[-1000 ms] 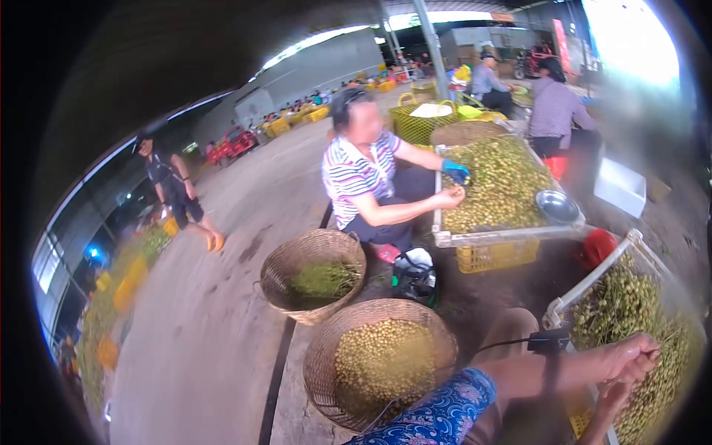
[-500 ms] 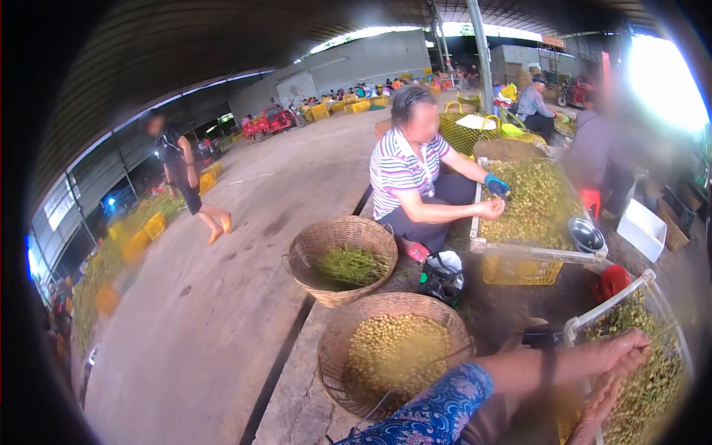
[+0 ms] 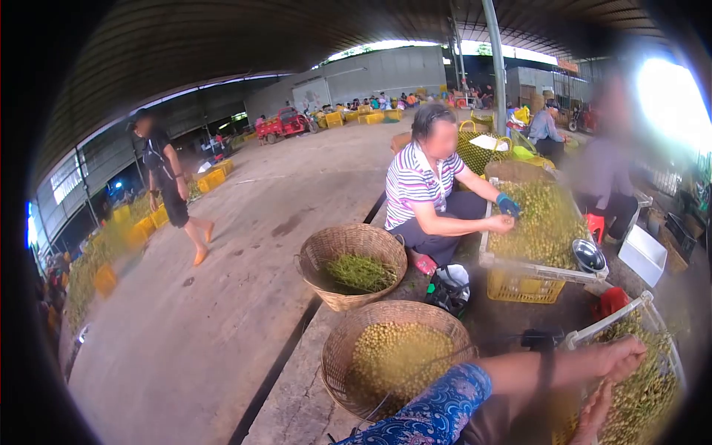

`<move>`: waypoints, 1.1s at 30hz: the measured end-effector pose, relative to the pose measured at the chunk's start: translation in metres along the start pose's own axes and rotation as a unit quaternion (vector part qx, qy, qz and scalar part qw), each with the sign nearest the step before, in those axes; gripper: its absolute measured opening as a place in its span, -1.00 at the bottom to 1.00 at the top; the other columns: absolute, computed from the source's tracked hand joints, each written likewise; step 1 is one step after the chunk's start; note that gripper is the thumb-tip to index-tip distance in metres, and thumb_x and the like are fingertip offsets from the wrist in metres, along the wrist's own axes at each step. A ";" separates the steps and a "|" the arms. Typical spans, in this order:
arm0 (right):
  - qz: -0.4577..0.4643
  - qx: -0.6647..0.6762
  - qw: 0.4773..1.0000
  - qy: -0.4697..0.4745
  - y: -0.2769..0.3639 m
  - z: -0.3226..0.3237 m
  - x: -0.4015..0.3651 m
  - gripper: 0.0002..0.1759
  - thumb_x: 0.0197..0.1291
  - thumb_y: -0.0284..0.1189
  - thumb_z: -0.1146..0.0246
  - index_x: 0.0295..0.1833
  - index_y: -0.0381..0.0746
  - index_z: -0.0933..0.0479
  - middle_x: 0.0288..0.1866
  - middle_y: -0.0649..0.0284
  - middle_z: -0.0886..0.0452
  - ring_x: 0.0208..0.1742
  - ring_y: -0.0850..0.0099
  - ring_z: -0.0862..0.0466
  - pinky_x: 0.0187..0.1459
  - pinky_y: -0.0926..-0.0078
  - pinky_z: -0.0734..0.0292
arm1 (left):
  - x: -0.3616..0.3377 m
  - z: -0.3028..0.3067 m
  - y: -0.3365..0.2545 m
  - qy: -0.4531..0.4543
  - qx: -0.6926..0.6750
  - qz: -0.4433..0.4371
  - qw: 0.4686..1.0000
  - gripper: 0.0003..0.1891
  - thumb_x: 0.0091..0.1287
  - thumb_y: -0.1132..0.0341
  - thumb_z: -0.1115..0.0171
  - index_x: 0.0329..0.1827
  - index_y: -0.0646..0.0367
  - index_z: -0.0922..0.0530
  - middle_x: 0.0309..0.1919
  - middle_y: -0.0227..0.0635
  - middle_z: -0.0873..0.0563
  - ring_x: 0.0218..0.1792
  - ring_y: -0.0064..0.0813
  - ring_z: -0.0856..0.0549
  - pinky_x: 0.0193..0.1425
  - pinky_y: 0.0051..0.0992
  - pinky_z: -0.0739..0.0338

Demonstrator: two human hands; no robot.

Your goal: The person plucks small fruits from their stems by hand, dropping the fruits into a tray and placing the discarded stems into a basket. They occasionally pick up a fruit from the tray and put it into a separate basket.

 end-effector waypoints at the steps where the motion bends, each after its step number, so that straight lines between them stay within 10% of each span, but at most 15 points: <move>1: 0.007 -0.035 0.999 0.012 0.001 0.000 0.001 -0.81 0.24 -0.19 -0.04 -0.14 -0.03 -0.42 -0.55 0.49 -0.47 -0.75 0.78 -0.32 -0.89 0.87 -0.11 | -0.001 -0.002 -0.001 -0.002 -0.007 0.001 1.000 -0.76 0.24 0.12 0.05 -0.54 0.00 -0.31 -0.79 -0.65 -0.22 -0.85 -0.80 -0.10 -0.82 -0.69 0.10; 6: 0.046 -0.143 0.989 0.016 0.016 -0.037 -0.015 -0.86 0.19 -0.28 -0.10 -0.22 -0.08 -0.44 -0.54 0.41 -0.48 -0.66 0.63 -0.41 -0.73 0.71 -0.29 | -0.002 -0.003 -0.010 -0.006 -0.002 -0.038 0.999 -0.75 0.20 0.17 0.03 -0.63 -0.02 -0.28 -0.81 -0.66 -0.21 -0.86 -0.80 -0.12 -0.83 -0.68 0.11; 8: 0.342 -0.593 0.717 0.134 0.018 -0.041 -0.015 -0.93 0.22 -0.35 -0.06 -0.26 -0.10 -0.36 -0.65 0.54 -0.25 -0.76 0.78 -0.18 -0.84 0.85 -0.02 | -0.006 -0.007 -0.016 -0.030 0.004 -0.029 0.999 -0.68 0.19 0.20 0.01 -0.73 -0.06 -0.22 -0.83 -0.68 -0.19 -0.87 -0.80 -0.12 -0.85 -0.66 0.12; 9: 0.084 -0.292 0.947 0.105 0.009 -0.022 -0.008 -0.98 0.20 -0.45 -0.06 -0.26 -0.09 -0.35 -0.66 0.57 -0.22 -0.75 0.82 -0.16 -0.83 0.86 0.00 | -0.007 -0.004 -0.014 -0.033 -0.013 -0.018 0.999 -0.71 0.20 0.25 0.01 -0.71 -0.08 -0.22 -0.83 -0.69 -0.18 -0.87 -0.81 -0.13 -0.85 -0.67 0.11; 11: 0.044 -0.166 0.983 -0.065 0.018 -0.055 -0.034 -0.97 0.23 -0.42 -0.01 -0.26 -0.07 -0.36 -0.65 0.59 -0.25 -0.79 0.81 -0.13 -0.83 0.86 0.02 | -0.021 -0.006 -0.017 -0.009 -0.072 0.004 0.997 -0.76 0.23 0.28 0.03 -0.62 -0.10 -0.24 -0.79 -0.69 -0.19 -0.82 -0.82 -0.16 -0.79 -0.75 0.02; 16: 0.112 -0.045 0.985 -0.120 0.034 -0.029 -0.035 -0.90 0.19 -0.37 -0.12 -0.36 -0.05 -0.36 -0.64 0.52 -0.33 -0.78 0.76 -0.14 -0.81 0.81 0.03 | -0.031 0.000 -0.015 -0.102 -0.001 0.015 0.995 -0.77 0.23 0.29 -0.03 -0.59 -0.09 -0.26 -0.77 -0.72 -0.16 -0.81 -0.83 -0.12 -0.80 -0.77 0.06; 26: 0.190 0.101 0.972 -0.091 0.082 0.019 -0.060 -0.87 0.14 -0.40 -0.07 -0.34 -0.25 -0.39 -0.58 0.40 -0.37 -0.75 0.73 -0.17 -0.81 0.81 0.00 | 0.019 -0.007 0.027 0.012 0.014 0.093 0.996 -0.76 0.33 0.15 0.05 -0.42 0.10 -0.35 -0.73 -0.59 -0.21 -0.80 -0.77 -0.11 -0.81 -0.70 0.10; 30: 0.223 0.225 0.923 -0.217 0.070 0.023 -0.056 -0.84 0.11 -0.37 -0.06 -0.29 -0.21 -0.48 -0.48 0.38 -0.50 -0.66 0.69 -0.32 -0.75 0.80 -0.13 | 0.031 -0.016 0.053 -0.047 0.084 0.112 0.989 -0.80 0.33 0.18 0.05 -0.36 0.09 -0.43 -0.80 -0.63 -0.18 -0.83 -0.74 -0.12 -0.82 -0.69 0.05; 33: 0.208 0.134 0.956 -0.159 0.055 0.031 -0.057 -0.76 0.14 -0.21 -0.05 -0.31 -0.13 -0.50 -0.52 0.38 -0.53 -0.67 0.62 -0.38 -0.74 0.74 -0.16 | 0.047 -0.043 0.079 -0.258 0.201 0.098 0.940 -0.75 0.35 0.14 0.12 -0.34 0.07 -0.44 -0.79 -0.59 -0.20 -0.77 -0.68 -0.22 -0.70 -0.63 -0.21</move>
Point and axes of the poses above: each hand's wrist, its own x-axis towards the middle knuckle, its own z-axis out of the back of the hand, y = z × x, the point moved 3 cm from there along x, towards the middle knuckle
